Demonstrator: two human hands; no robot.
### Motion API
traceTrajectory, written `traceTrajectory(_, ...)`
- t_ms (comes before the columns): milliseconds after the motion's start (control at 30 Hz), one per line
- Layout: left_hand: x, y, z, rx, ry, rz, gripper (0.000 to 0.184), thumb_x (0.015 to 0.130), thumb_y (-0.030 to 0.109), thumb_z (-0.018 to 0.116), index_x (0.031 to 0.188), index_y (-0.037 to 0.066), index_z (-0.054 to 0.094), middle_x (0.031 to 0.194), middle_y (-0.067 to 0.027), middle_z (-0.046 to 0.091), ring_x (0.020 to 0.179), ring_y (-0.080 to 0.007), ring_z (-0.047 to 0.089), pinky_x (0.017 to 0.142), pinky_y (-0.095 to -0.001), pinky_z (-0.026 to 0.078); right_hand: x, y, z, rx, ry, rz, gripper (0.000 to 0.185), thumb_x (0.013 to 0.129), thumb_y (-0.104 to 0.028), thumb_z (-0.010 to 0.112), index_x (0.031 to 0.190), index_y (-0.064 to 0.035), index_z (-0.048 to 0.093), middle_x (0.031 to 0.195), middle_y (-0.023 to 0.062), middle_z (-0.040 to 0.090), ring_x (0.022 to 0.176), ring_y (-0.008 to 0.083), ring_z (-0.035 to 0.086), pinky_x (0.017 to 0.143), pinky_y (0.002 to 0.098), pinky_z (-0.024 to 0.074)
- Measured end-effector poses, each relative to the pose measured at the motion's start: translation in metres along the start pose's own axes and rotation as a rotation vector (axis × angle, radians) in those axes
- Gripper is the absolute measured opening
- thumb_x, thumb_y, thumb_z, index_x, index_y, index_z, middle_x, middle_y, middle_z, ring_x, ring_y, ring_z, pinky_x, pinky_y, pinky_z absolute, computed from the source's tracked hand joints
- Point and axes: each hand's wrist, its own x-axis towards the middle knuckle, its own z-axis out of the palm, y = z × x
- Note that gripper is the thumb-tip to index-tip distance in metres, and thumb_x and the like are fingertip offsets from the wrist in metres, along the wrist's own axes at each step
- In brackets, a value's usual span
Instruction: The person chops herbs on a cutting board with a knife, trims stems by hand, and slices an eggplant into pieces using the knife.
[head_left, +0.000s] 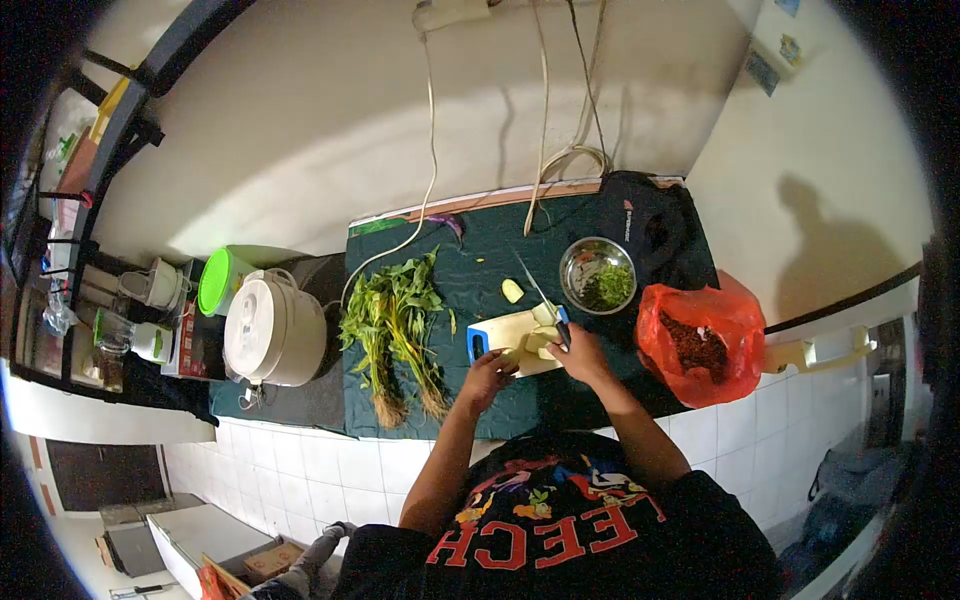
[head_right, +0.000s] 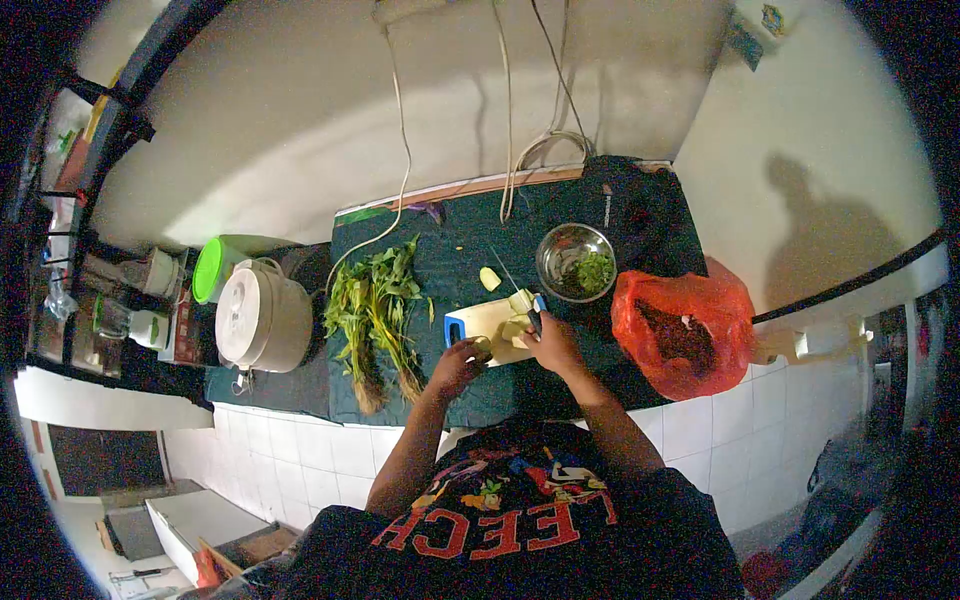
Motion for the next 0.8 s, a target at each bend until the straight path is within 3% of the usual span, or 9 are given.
traceTrajectory(33,0.005,-0.005,0.000,-0.183,0.010,-0.042,0.032,0.092,0.017,0.056,0.121,0.005,0.056,0.104,-0.0075,0.065,0.092,-0.0195,0.064,0.077,-0.0333,0.050,0.000,-0.008,-0.001,0.025,0.022,0.027,0.035,0.077,-0.026,0.076,0.092,-0.0019,0.058,0.083,0.0129,0.067,0.078,0.0322,0.066,0.068,0.0412,0.0500)
traceTrajectory(167,0.018,-0.027,0.004,-0.022,0.011,0.020,0.034,0.091,0.016,0.057,0.123,0.003,0.055,0.104,-0.0089,0.065,0.090,-0.0197,0.064,0.075,-0.0321,0.051,0.012,0.000,0.014,-0.079,0.231,-0.052,0.032,0.079,-0.028,0.074,0.090,-0.0018,0.058,0.081,0.0138,0.067,0.077,0.0334,0.066,0.067,0.0420,0.0495)
traceTrajectory(233,0.016,-0.021,0.009,0.252,-0.001,0.088,0.035,0.090,0.017,0.058,0.122,0.001,0.055,0.105,-0.0119,0.066,0.090,-0.0212,0.065,0.077,-0.0331,0.051,0.012,0.007,0.016,-0.032,0.332,-0.021,0.030,0.081,-0.028,0.072,0.088,-0.0021,0.058,0.079,0.0153,0.067,0.075,0.0349,0.065,0.065,0.0431,0.0490)
traceTrajectory(267,0.012,-0.019,0.010,0.681,-0.048,0.280,0.035,0.090,0.018,0.059,0.120,0.000,0.057,0.104,-0.0147,0.067,0.091,-0.0221,0.065,0.079,-0.0333,0.051,0.008,0.012,0.018,0.044,0.396,-0.059,0.030,0.083,-0.029,0.070,0.088,-0.0016,0.058,0.079,0.0174,0.066,0.074,0.0370,0.065,0.065,0.0440,0.0484)
traceTrajectory(300,0.014,-0.018,0.012,0.681,-0.052,0.279,0.035,0.090,0.018,0.059,0.120,0.000,0.057,0.104,-0.0147,0.067,0.091,-0.0221,0.065,0.079,-0.0333,0.051,-0.001,0.016,0.016,0.043,0.398,-0.055,0.030,0.083,-0.029,0.070,0.088,-0.0016,0.058,0.079,0.0174,0.066,0.074,0.0370,0.065,0.065,0.0440,0.0484)
traceTrajectory(367,0.021,-0.021,0.022,0.751,-0.433,0.316,0.033,0.089,0.019,0.059,0.116,0.001,0.059,0.103,-0.0143,0.068,0.094,-0.0230,0.065,0.082,-0.0349,0.050,-0.026,0.024,0.009,-0.035,0.418,0.028,0.031,0.085,-0.031,0.068,0.088,-0.0012,0.058,0.078,0.0189,0.065,0.073,0.0376,0.064,0.064,0.0443,0.0480)
traceTrajectory(533,0.049,-0.025,0.050,0.978,-0.511,0.207,0.029,0.086,0.021,0.062,0.109,0.002,0.065,0.103,-0.0144,0.068,0.094,-0.0270,0.066,0.085,-0.0377,0.050,-0.100,0.036,-0.009,-0.133,0.364,0.094,0.037,0.086,-0.036,0.066,0.090,0.0001,0.059,0.074,0.0210,0.063,0.069,0.0406,0.062,0.062,0.0454,0.0472)
traceTrajectory(600,0.068,-0.034,0.050,1.135,-0.462,0.526,0.026,0.088,0.023,0.061,0.105,0.004,0.067,0.099,-0.0148,0.069,0.088,-0.0262,0.067,0.081,-0.0375,0.051,-0.127,0.050,-0.009,-0.307,0.515,-0.020,0.037,0.086,-0.036,0.066,0.089,0.0004,0.059,0.074,0.0215,0.062,0.068,0.0406,0.062,0.060,0.0444,0.0468)
traceTrajectory(800,0.084,-0.029,0.043,0.938,-0.454,0.241,0.030,0.088,0.029,0.063,0.104,0.004,0.068,0.094,-0.0128,0.070,0.083,-0.0237,0.068,0.078,-0.0352,0.052,-0.182,0.054,-0.033,-0.092,0.329,0.246,0.035,0.086,-0.035,0.067,0.090,-0.0005,0.061,0.068,0.0172,0.062,0.063,0.0347,0.062,0.057,0.0405,0.0466)
